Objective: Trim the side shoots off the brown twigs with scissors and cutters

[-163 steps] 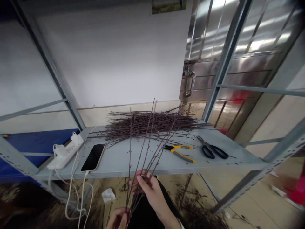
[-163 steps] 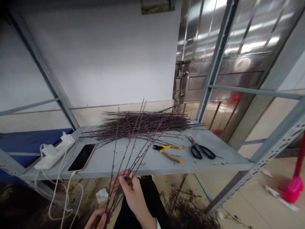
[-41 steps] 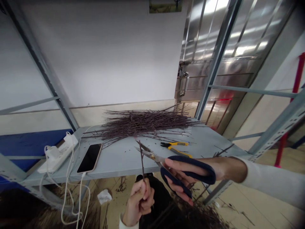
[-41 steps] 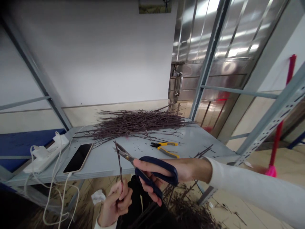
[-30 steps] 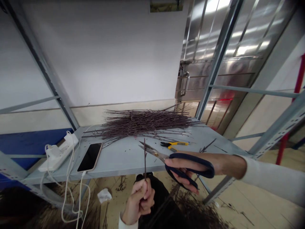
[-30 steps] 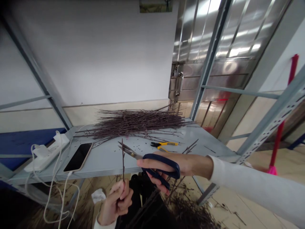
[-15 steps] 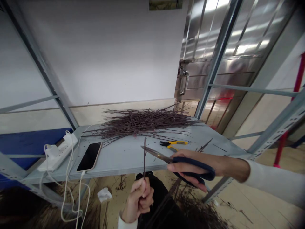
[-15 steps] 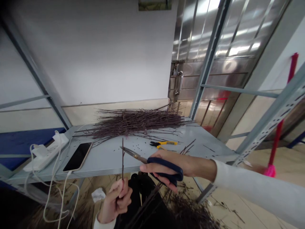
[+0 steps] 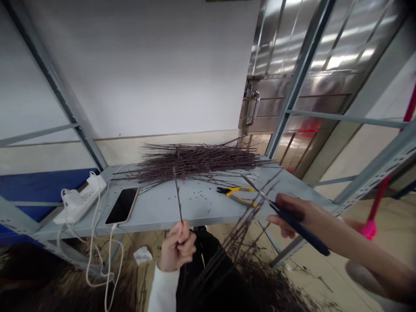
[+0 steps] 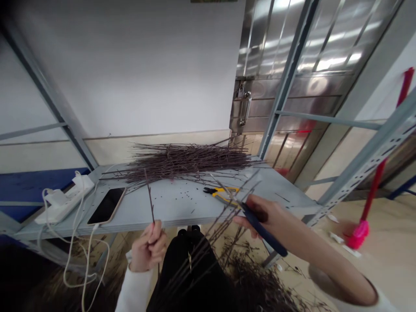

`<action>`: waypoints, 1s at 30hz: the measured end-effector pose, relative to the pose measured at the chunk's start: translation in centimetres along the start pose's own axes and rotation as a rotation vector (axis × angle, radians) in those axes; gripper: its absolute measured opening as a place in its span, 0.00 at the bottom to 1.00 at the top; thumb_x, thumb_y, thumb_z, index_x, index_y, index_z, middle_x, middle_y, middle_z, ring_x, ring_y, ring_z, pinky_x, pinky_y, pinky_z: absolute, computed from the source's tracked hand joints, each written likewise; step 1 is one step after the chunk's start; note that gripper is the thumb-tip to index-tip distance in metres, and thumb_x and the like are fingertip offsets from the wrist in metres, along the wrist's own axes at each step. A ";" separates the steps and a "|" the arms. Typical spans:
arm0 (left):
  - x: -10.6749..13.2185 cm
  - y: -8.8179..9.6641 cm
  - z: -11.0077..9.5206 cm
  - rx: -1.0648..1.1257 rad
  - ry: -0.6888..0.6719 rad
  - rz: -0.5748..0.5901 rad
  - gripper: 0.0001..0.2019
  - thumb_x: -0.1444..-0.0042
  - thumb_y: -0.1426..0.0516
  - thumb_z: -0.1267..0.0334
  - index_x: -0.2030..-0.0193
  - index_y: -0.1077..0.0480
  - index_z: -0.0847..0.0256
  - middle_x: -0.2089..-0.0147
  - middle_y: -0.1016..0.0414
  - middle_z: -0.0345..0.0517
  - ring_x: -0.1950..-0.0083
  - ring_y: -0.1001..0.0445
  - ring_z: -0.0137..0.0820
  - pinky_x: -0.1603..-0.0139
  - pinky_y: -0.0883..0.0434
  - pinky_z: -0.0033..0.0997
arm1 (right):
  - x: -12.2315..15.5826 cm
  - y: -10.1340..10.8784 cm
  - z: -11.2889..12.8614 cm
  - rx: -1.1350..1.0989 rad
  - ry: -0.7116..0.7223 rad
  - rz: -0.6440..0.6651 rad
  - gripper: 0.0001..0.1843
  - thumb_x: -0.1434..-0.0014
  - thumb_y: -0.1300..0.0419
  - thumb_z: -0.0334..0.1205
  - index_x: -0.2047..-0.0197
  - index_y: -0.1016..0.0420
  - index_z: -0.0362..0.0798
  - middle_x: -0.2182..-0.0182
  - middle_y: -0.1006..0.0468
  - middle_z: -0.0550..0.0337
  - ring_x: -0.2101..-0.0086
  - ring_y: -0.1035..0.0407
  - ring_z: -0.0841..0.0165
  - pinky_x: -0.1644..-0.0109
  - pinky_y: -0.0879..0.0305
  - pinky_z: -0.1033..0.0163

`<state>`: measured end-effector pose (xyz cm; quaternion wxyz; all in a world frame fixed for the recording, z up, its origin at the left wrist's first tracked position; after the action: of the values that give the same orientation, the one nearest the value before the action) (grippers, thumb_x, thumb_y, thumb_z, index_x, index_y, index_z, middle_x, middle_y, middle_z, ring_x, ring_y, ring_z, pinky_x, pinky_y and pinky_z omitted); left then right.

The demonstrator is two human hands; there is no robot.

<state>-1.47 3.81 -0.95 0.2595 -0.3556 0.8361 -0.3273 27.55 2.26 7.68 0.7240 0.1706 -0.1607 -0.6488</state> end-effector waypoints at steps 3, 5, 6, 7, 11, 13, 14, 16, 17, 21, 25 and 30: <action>-1.5 -0.9 -1.8 -0.014 -0.018 0.004 0.25 0.44 0.43 0.52 0.81 0.54 0.59 0.85 0.59 0.28 0.87 0.69 0.17 0.91 0.62 0.14 | 1.4 -0.3 -4.4 -0.089 -0.058 -0.221 0.23 0.61 0.31 0.57 0.78 0.36 0.50 0.81 0.23 0.57 0.78 0.27 0.65 0.77 0.30 0.65; -2.9 -1.6 -3.2 -0.037 -0.053 0.012 0.24 0.44 0.43 0.53 0.81 0.53 0.59 0.85 0.60 0.28 0.87 0.69 0.17 0.91 0.62 0.14 | 2.1 -2.0 -7.3 -0.223 -0.101 -0.372 0.25 0.61 0.33 0.61 0.74 0.33 0.49 0.77 0.20 0.54 0.77 0.26 0.62 0.76 0.27 0.61; -3.7 -2.0 -3.9 -0.051 -0.076 0.017 0.24 0.45 0.43 0.54 0.80 0.53 0.59 0.85 0.61 0.28 0.86 0.70 0.17 0.90 0.62 0.14 | 2.4 -3.2 -8.5 -0.290 -0.098 -0.451 0.25 0.60 0.33 0.61 0.72 0.33 0.48 0.74 0.19 0.52 0.75 0.25 0.62 0.73 0.26 0.60; -4.5 -2.5 -4.5 -0.074 -0.094 0.021 0.23 0.44 0.43 0.55 0.80 0.53 0.59 0.85 0.61 0.28 0.86 0.70 0.18 0.90 0.62 0.14 | 2.5 -4.6 -9.5 -0.350 -0.075 -0.545 0.25 0.60 0.33 0.60 0.72 0.33 0.49 0.73 0.19 0.52 0.75 0.25 0.62 0.72 0.26 0.59; -7.2 -4.1 -6.8 -0.146 -0.162 0.044 0.20 0.39 0.48 0.57 0.79 0.50 0.58 0.83 0.61 0.28 0.85 0.71 0.18 0.91 0.60 0.13 | 2.2 -10.8 -11.1 -0.446 -0.053 -0.537 0.22 0.53 0.37 0.59 0.70 0.28 0.46 0.70 0.18 0.48 0.71 0.23 0.57 0.64 0.26 0.56; -8.2 -4.7 -7.4 -0.149 -0.162 0.038 0.19 0.36 0.54 0.58 0.79 0.50 0.58 0.83 0.62 0.28 0.86 0.70 0.19 0.91 0.60 0.13 | 1.8 -13.5 -10.7 -0.492 -0.045 -0.490 0.21 0.52 0.36 0.57 0.68 0.28 0.46 0.67 0.18 0.47 0.70 0.23 0.57 0.63 0.26 0.55; -8.6 -4.9 -7.7 -0.137 -0.172 0.032 0.20 0.35 0.57 0.59 0.79 0.50 0.58 0.83 0.62 0.29 0.87 0.69 0.19 0.91 0.61 0.13 | 1.7 -14.6 -10.3 -0.502 -0.036 -0.461 0.20 0.53 0.34 0.55 0.67 0.29 0.47 0.66 0.18 0.47 0.68 0.23 0.57 0.61 0.26 0.54; -9.1 -5.2 -8.1 -0.098 -0.212 0.013 0.21 0.34 0.61 0.60 0.79 0.49 0.58 0.82 0.63 0.29 0.88 0.66 0.19 0.91 0.63 0.14 | 1.3 -16.6 -9.5 -0.517 -0.013 -0.384 0.19 0.55 0.32 0.51 0.67 0.31 0.49 0.63 0.18 0.49 0.64 0.23 0.57 0.57 0.27 0.54; -9.4 -5.3 -8.2 -0.080 -0.232 0.000 0.21 0.33 0.62 0.60 0.79 0.49 0.58 0.82 0.63 0.30 0.89 0.65 0.20 0.91 0.64 0.15 | 1.1 -17.4 -9.1 -0.534 -0.002 -0.332 0.18 0.55 0.31 0.50 0.68 0.33 0.49 0.63 0.18 0.50 0.62 0.23 0.57 0.55 0.28 0.53; -10.0 -5.4 -8.6 -0.061 -0.271 -0.066 0.22 0.33 0.62 0.60 0.79 0.48 0.58 0.82 0.62 0.30 0.90 0.60 0.19 0.91 0.64 0.15 | -0.3 -20.1 -7.8 -0.769 0.015 -0.179 0.18 0.54 0.32 0.50 0.67 0.34 0.50 0.67 0.19 0.56 0.63 0.24 0.59 0.57 0.26 0.53; -10.1 -5.3 -8.7 -0.089 -0.272 -0.108 0.21 0.33 0.61 0.60 0.79 0.47 0.58 0.82 0.61 0.30 0.90 0.60 0.19 0.92 0.61 0.14 | -1.8 -21.1 -6.3 -0.912 0.009 -0.199 0.20 0.58 0.30 0.49 0.66 0.31 0.48 0.68 0.20 0.57 0.65 0.23 0.59 0.61 0.25 0.55; -10.0 -5.1 -8.5 -0.099 -0.267 -0.143 0.21 0.33 0.60 0.59 0.79 0.48 0.58 0.82 0.60 0.30 0.90 0.58 0.18 0.92 0.59 0.13 | -2.6 -20.8 -4.4 -0.921 0.043 -0.238 0.19 0.56 0.30 0.44 0.64 0.31 0.48 0.66 0.20 0.58 0.64 0.24 0.63 0.56 0.27 0.56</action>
<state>1.18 11.85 10.39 0.3268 -0.4669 0.7817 -0.2531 10.87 2.92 -5.75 0.6481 -0.1376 0.1795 -0.7272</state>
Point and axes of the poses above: each hand's wrist, its own x-axis away from the middle knuckle, its own y-axis out of the back of the hand, z = x × y, the point moved 1 cm from there along -x, towards the middle knuckle
